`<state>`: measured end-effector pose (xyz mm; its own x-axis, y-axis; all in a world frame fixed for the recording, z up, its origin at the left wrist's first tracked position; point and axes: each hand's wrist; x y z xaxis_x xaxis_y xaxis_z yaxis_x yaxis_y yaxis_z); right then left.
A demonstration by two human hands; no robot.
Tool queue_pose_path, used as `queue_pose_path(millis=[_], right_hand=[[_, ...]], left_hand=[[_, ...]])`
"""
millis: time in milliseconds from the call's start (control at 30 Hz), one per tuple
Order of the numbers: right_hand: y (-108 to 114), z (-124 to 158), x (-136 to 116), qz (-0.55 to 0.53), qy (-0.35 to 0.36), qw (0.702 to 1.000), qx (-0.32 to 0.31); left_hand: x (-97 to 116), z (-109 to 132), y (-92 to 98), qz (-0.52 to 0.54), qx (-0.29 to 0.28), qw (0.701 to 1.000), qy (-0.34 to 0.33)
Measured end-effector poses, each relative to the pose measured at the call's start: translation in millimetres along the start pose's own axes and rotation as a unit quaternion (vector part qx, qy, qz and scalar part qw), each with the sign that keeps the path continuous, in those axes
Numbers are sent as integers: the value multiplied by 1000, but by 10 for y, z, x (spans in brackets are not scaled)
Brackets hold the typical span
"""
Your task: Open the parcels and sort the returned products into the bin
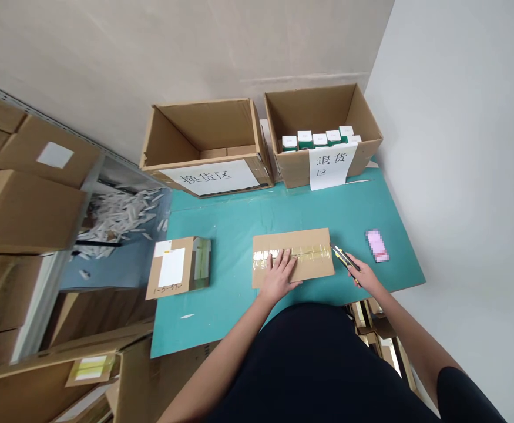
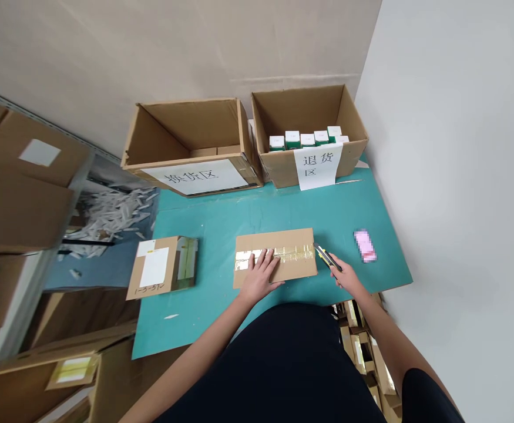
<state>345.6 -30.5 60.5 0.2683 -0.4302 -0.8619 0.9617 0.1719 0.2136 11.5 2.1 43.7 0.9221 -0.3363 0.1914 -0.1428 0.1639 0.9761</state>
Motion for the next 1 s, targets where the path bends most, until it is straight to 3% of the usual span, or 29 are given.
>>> queue_pose_path(millis=[333, 733, 1000], right_hand=[[-149, 164, 84, -44, -19, 999, -5], [40, 222, -8, -43, -39, 997, -48], [-120, 390, 53, -61, -25, 998, -16]], left_hand=[[-10, -12, -21, -6, 5, 1000, 10], [-41, 15, -41, -2, 1, 1000, 6], [-61, 32, -65, -4, -14, 1000, 9]])
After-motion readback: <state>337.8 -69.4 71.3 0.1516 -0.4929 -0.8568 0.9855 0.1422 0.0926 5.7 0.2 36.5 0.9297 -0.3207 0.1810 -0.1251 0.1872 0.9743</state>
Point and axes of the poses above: each hand's wrist, its own z-axis away from the middle knuckle, its own y-axis out of the back of the hand, x = y × z, and after that the axes turned 10 degrees about y, right-handed
